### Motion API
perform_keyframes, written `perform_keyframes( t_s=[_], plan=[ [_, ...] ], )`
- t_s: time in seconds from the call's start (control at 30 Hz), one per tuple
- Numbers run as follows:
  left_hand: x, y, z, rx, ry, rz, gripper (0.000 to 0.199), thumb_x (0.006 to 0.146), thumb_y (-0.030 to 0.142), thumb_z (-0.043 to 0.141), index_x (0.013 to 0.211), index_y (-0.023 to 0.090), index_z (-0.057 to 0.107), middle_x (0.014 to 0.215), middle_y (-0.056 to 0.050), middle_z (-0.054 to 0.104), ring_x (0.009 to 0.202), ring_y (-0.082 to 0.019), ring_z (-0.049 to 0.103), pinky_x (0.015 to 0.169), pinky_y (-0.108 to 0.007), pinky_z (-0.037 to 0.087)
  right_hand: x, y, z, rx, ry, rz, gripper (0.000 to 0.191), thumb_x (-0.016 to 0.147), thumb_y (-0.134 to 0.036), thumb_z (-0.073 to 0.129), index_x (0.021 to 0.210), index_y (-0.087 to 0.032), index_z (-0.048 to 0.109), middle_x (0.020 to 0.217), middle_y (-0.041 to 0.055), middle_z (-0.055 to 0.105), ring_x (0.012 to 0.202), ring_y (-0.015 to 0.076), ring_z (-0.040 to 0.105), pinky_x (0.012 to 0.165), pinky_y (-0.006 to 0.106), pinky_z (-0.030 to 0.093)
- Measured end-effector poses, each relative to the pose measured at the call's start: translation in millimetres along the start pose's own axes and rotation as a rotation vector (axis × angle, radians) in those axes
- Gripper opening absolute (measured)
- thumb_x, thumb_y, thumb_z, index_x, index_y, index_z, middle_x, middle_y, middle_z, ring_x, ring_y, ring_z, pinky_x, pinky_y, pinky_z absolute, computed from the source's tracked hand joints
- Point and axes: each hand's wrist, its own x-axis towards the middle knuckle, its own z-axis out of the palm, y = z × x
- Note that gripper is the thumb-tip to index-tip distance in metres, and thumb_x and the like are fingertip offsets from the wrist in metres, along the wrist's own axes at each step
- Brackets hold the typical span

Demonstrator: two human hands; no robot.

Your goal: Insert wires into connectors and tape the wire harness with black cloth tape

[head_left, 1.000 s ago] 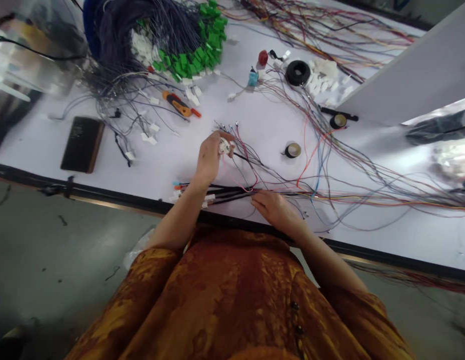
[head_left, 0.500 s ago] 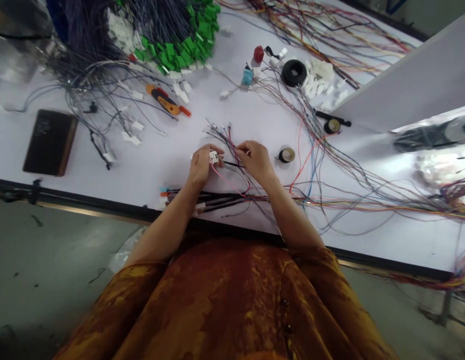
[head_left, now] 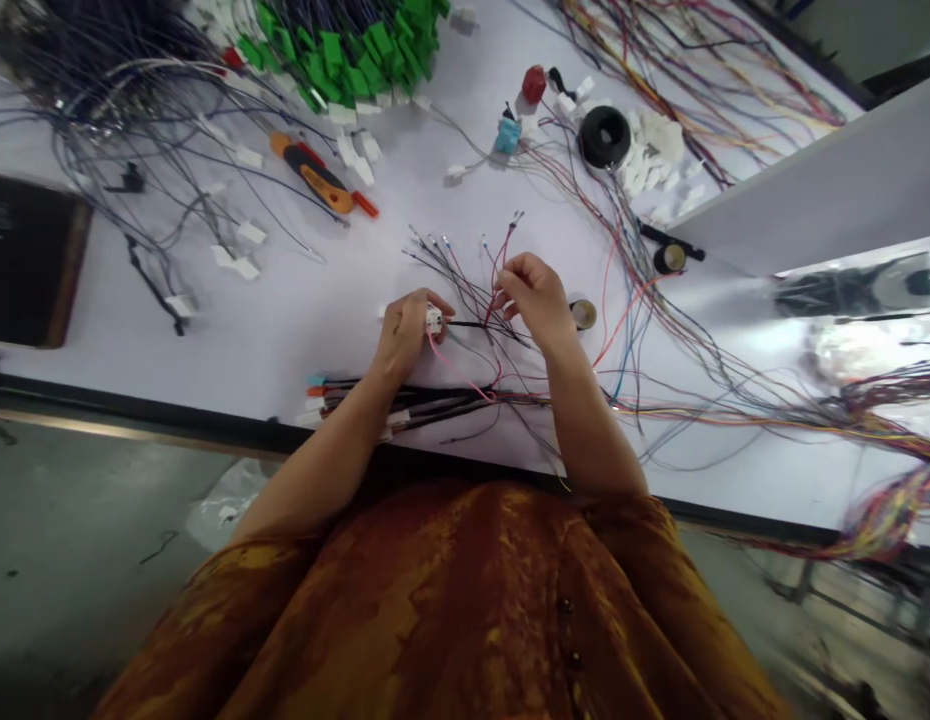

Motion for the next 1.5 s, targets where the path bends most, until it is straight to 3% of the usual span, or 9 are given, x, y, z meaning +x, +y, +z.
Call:
perform_keyframes(
  t_s=[0.27,0.43,0.6,0.67,0.8,0.9,1.1,1.3,1.5],
  plan=[
    [-5,4,9.1,0.092,-0.042,0.096,0.058,0.094,0.068,0.048,0.064,0.020,0.056,0.054,0.000,0.054,0.051,-0.012,0.050,0.054,-0.027,0.043,-14,-2,-5,-0.064,-0.035,-0.123,0.008,0.088,-0.026,0.063,0.086,-0.021,0.057,0.093,0.0001,0.061,0.081,0.0100,0.059,0.072,0.024,0.052],
    [-5,0,6.4,0.128,-0.137,0.151,0.058,0.090,0.073,0.053,0.064,0.021,0.053,0.056,0.000,0.053,0.055,-0.013,0.049,0.058,-0.028,0.041,-15,-3,-7,-0.065,-0.097,-0.100,0.009,0.088,-0.025,0.067,0.085,-0.020,0.061,0.091,-0.0001,0.061,0.077,0.0100,0.056,0.067,0.024,0.049],
    [-6,-5,2.1,0.152,-0.204,0.136,0.046,0.091,0.061,0.059,0.070,0.020,0.058,0.059,0.001,0.055,0.054,-0.012,0.048,0.056,-0.028,0.038,-15,-3,-10,-0.075,-0.190,-0.030,0.011,0.092,-0.027,0.064,0.086,-0.021,0.058,0.080,0.0005,0.061,0.076,0.0134,0.061,0.060,0.024,0.047],
    [-6,-7,1.2,0.178,-0.196,0.137,0.040,0.091,0.054,0.062,0.071,0.020,0.058,0.059,0.001,0.052,0.054,-0.012,0.046,0.055,-0.028,0.035,-18,-2,-11,-0.106,-0.169,0.013,0.012,0.090,-0.024,0.065,0.085,-0.021,0.056,0.080,0.0012,0.062,0.070,0.0134,0.062,0.056,0.025,0.046],
    [-5,-6,0.8,0.228,-0.191,0.212,0.033,0.090,0.045,0.062,0.070,0.020,0.056,0.062,0.002,0.049,0.056,-0.012,0.041,0.058,-0.029,0.035,-26,4,-10,-0.267,-0.169,0.054,0.010,0.089,-0.023,0.063,0.081,-0.019,0.060,0.070,0.0009,0.062,0.054,0.0107,0.054,0.050,0.026,0.041],
    [-3,-3,1.0,0.227,-0.207,0.237,0.032,0.091,0.043,0.059,0.069,0.020,0.052,0.063,0.002,0.050,0.059,-0.012,0.043,0.060,-0.028,0.037,-25,12,-4,-0.362,-0.191,0.010,0.016,0.089,-0.025,0.060,0.075,-0.016,0.064,0.059,-0.0013,0.057,0.054,0.0103,0.050,0.052,0.025,0.037],
    [-1,-2,0.3,0.267,-0.231,0.218,0.026,0.089,0.038,0.058,0.071,0.020,0.056,0.060,0.003,0.050,0.056,-0.011,0.043,0.057,-0.026,0.038,-31,19,8,-0.141,-0.062,0.064,0.010,0.084,-0.018,0.059,0.075,-0.020,0.054,0.056,-0.0071,0.048,0.046,0.0083,0.045,0.047,0.023,0.034],
    [4,-3,5.9,0.291,-0.258,0.223,0.030,0.089,0.045,0.059,0.096,0.018,0.071,0.068,0.001,0.060,0.064,-0.013,0.054,0.063,-0.026,0.044,-43,18,6,-0.016,-0.163,-0.020,0.010,0.085,-0.030,0.064,0.085,-0.020,0.062,0.052,-0.0080,0.047,0.045,0.0086,0.042,0.047,0.024,0.032],
    [8,2,16.5,0.265,-0.203,0.213,0.022,0.089,0.035,0.063,0.074,0.018,0.062,0.060,0.003,0.049,0.056,-0.010,0.042,0.056,-0.025,0.036,-34,22,6,-0.066,-0.142,-0.172,0.013,0.077,-0.029,0.070,0.078,-0.016,0.067,0.073,-0.0013,0.061,0.061,0.0081,0.047,0.055,0.023,0.036]
  ],
)
